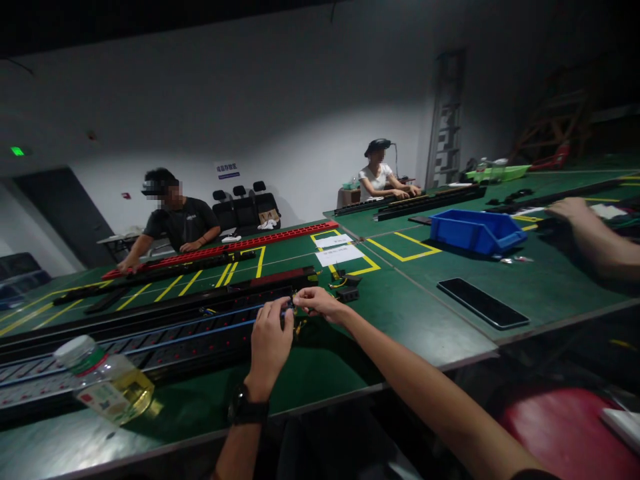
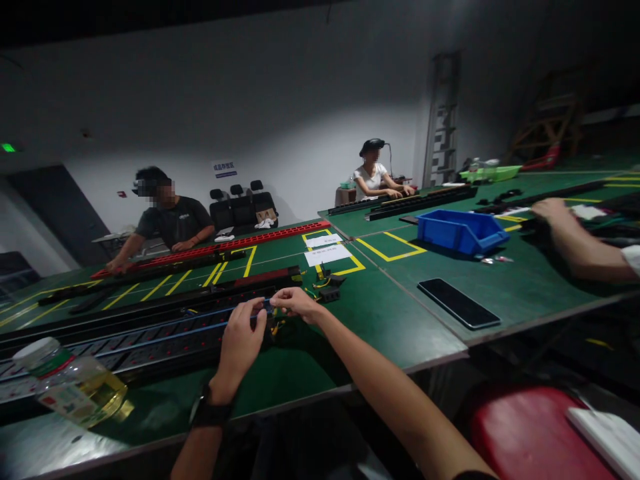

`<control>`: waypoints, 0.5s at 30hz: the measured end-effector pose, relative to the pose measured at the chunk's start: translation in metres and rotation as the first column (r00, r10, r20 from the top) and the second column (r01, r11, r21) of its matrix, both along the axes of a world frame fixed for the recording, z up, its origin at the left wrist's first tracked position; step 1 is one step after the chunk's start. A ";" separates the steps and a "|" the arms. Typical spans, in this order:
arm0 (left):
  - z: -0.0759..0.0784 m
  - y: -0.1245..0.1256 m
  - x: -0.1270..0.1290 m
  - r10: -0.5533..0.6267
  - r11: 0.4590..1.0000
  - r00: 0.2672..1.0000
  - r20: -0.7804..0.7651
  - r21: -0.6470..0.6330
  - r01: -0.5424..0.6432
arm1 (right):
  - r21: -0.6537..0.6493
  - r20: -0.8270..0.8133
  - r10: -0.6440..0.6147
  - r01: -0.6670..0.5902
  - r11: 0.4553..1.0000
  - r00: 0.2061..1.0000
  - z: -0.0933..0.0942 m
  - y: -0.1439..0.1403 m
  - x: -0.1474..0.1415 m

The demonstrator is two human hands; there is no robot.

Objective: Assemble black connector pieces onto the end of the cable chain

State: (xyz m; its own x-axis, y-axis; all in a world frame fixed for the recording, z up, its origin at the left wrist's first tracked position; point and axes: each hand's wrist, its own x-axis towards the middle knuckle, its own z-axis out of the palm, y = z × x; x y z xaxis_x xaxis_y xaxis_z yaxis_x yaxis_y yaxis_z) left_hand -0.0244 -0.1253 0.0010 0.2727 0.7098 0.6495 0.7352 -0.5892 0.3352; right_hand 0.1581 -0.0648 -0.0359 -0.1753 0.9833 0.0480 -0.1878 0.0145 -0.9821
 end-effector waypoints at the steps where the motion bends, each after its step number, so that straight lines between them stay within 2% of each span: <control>1: 0.002 0.007 0.001 -0.030 0.999 1.000 0.001 -0.039 0.030 | 0.012 -0.019 0.028 -0.027 1.000 0.999 -0.001 0.000 0.000; 5: 0.006 0.020 0.006 -0.137 0.980 0.988 -0.064 -0.157 0.126 | 0.004 -0.106 0.092 -0.092 0.996 0.990 -0.006 0.005 0.002; 10: 0.007 0.024 0.006 -0.092 0.984 0.991 -0.098 -0.164 0.076 | -0.026 -0.194 0.148 -0.156 0.987 0.970 -0.009 0.008 0.001; 15: 0.004 0.030 0.001 -0.107 0.977 0.984 -0.142 -0.197 0.078 | -0.026 -0.227 0.179 -0.190 0.981 0.957 -0.006 0.008 0.002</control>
